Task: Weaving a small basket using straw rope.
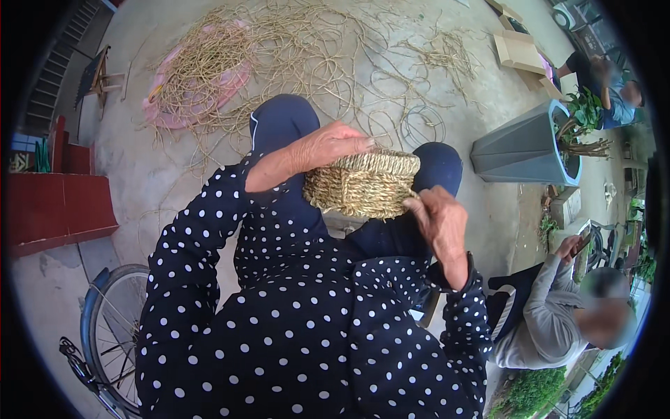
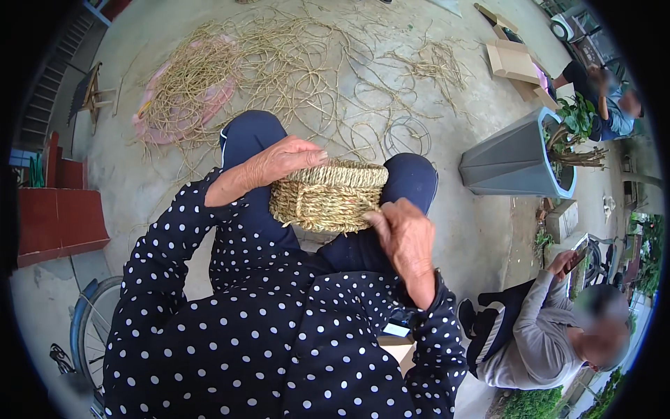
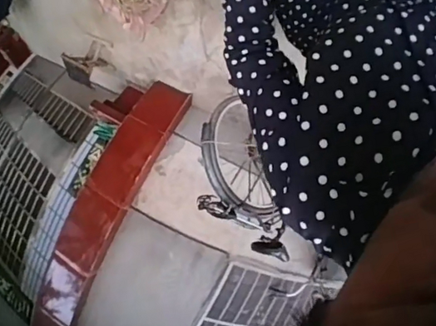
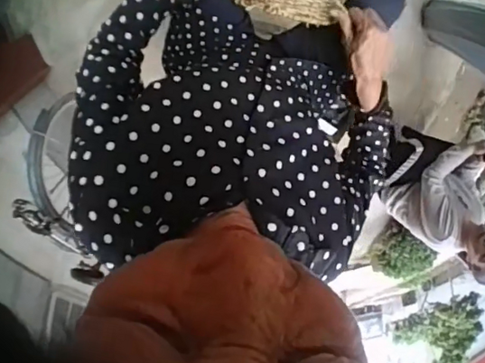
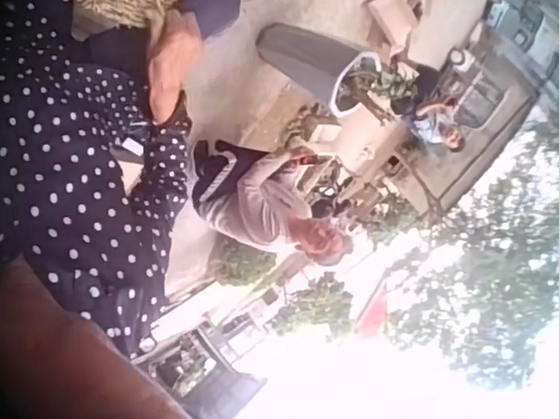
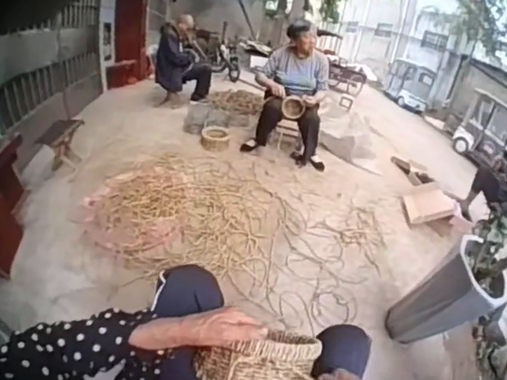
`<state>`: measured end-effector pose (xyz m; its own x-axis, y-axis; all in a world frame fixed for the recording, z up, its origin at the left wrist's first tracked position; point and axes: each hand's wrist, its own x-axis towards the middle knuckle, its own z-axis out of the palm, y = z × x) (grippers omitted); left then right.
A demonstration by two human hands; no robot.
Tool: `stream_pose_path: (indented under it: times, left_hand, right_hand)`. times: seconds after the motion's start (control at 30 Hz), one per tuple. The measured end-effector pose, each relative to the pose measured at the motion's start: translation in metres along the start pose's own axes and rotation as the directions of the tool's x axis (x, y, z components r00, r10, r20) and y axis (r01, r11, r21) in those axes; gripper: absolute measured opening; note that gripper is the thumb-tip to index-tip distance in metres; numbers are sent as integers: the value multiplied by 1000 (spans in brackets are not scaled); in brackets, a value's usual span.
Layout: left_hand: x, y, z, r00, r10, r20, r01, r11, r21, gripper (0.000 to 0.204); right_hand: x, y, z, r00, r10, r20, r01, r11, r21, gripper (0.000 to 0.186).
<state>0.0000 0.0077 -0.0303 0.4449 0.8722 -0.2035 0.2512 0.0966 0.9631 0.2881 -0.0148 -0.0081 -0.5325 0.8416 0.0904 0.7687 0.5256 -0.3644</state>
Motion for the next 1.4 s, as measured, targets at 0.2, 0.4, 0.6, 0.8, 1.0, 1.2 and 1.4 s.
stream_pose_path:
  times: [0.2,0.4,0.6,0.8,1.0,1.2,1.4]
  left_hand:
    - [4,1,5,999,34,-25,-33,999,34,57]
    - [7,2,0,999,34,-3,-34,999,6,71]
    - [49,25,7,989,-81,126,64,989,131,76]
    - [57,28,57,994,25,-104,34,848,530,55]
    - [-21,39,-5,991,136,1,-136,990,-32,23]
    - [-47,21,-15,989,145,-23,-146,989,-22,29]
    - [-23,14,-11,986,142,88,-141,990,-13,28]
  right_hand:
    - [-22,162,-5,992,-18,-124,15,1000,-24,34]
    - [-22,139,1,994,-22,-104,23,1000,9,23]
    - [-48,53,-12,920,370,126,-330,561,759,29]
    - [-23,25,33,909,322,264,-24,-592,806,45]
    - [-86,85,22,897,428,112,254,-705,662,23]
    - [-223,218,55,662,686,302,452,-687,569,15]
    - [-309,307,76,256,939,228,439,-323,839,14]
